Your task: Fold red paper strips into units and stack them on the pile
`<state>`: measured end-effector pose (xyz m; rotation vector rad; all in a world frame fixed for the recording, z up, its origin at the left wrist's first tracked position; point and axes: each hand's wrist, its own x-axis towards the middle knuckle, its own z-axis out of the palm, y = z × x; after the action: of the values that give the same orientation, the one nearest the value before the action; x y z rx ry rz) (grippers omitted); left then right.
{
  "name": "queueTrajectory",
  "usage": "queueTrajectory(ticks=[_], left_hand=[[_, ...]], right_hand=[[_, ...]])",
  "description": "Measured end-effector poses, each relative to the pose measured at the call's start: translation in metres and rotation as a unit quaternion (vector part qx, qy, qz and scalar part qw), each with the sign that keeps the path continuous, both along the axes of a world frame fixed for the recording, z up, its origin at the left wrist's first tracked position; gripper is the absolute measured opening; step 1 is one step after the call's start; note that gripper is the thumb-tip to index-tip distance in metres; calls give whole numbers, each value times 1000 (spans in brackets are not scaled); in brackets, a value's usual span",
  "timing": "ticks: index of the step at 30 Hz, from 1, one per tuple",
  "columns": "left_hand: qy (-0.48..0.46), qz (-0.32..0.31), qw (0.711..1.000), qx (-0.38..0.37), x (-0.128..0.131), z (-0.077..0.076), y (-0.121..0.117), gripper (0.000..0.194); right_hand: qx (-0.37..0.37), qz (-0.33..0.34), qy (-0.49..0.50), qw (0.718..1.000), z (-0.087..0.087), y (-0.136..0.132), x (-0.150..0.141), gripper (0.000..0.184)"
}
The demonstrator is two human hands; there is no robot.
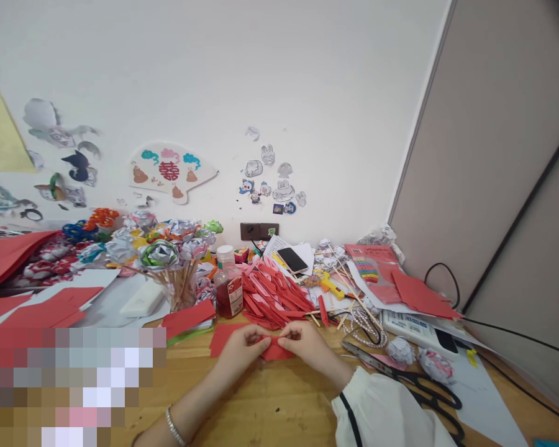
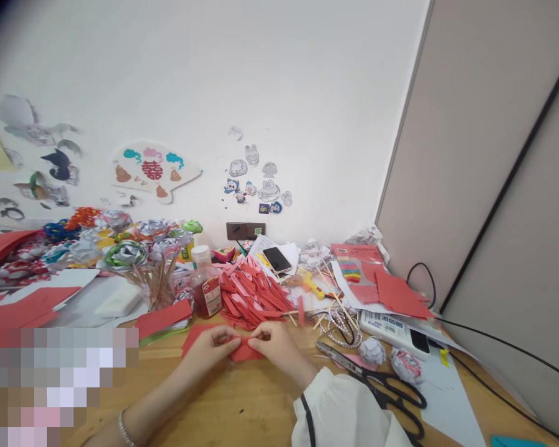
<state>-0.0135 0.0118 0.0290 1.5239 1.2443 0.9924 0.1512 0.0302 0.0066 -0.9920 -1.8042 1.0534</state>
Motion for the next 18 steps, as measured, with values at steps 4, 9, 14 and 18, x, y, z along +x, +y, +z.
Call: queueTrajectory(ticks=[4, 9, 14, 18], left_hand=[[49, -8, 999, 21, 2, 2, -4, 21], [37, -12, 999, -2, 1, 1, -4, 26], [-22, -29, 998, -44, -2, -1, 0, 33], [-35, -29, 997, -57, -5, -2, 3, 36]], right_hand=[[5, -6, -13, 1000, 0, -1, -1, 8], [21, 13, -45, 999, 6, 0, 4, 13], [31, -1, -82, 996, 6, 8, 15, 18], [25, 10, -70, 997, 6, 13, 22, 21]])
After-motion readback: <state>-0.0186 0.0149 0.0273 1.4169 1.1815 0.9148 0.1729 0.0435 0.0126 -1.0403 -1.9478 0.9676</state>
